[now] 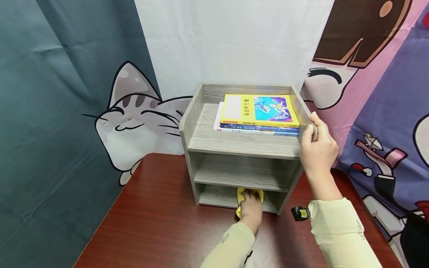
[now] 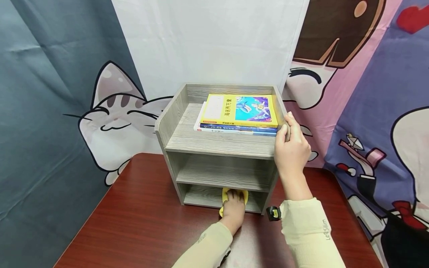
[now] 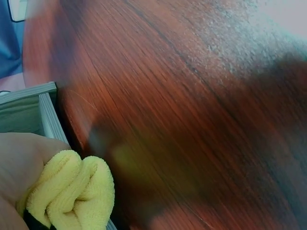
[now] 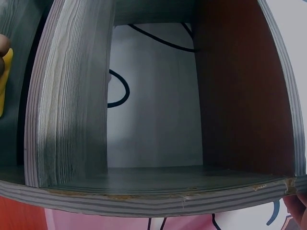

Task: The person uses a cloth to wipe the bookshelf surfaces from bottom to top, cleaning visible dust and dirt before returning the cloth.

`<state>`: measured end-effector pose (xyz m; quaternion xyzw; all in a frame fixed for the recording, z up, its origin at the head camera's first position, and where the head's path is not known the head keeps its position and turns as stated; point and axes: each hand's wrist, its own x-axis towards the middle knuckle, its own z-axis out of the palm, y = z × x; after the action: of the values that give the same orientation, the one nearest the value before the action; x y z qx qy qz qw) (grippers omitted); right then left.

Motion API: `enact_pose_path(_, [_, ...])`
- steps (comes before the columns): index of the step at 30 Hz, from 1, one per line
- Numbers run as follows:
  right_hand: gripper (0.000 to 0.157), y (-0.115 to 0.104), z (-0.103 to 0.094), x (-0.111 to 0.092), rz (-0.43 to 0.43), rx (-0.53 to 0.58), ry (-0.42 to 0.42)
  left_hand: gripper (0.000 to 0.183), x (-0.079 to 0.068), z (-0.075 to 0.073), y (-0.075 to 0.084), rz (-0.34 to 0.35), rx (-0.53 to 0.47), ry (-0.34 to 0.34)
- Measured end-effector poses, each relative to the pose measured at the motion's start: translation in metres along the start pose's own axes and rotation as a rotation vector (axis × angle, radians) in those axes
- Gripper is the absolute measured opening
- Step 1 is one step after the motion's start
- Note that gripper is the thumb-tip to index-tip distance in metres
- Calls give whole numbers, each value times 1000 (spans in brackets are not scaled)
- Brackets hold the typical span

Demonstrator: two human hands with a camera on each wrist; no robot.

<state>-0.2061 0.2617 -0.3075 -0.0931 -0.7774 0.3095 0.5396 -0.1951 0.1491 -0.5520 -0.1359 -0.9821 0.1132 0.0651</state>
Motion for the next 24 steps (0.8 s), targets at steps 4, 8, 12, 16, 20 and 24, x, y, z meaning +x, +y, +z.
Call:
enact_pose_path(4, [33,0,0,0,3,-1,-7,42,0,-2,3,-5,-14,9])
enact_pose_path(8, [33,0,0,0,6,-3,-10,42,0,-5,6,-3,-20,4])
enact_pose_path(12, [32,-1,0,0,0,-4,4,44,1,-7,10,6,-20,-11])
enact_pose_path(16, [32,-1,0,0,-1,-2,13,47,3,-9,15,16,-23,-29])
enact_pose_path(20, [32,-1,1,0,-1,-2,10,51,4,-9,20,22,-20,-56])
enact_pose_path(24, [32,0,2,0,-3,-5,14,50,5,-9,25,18,-20,-65])
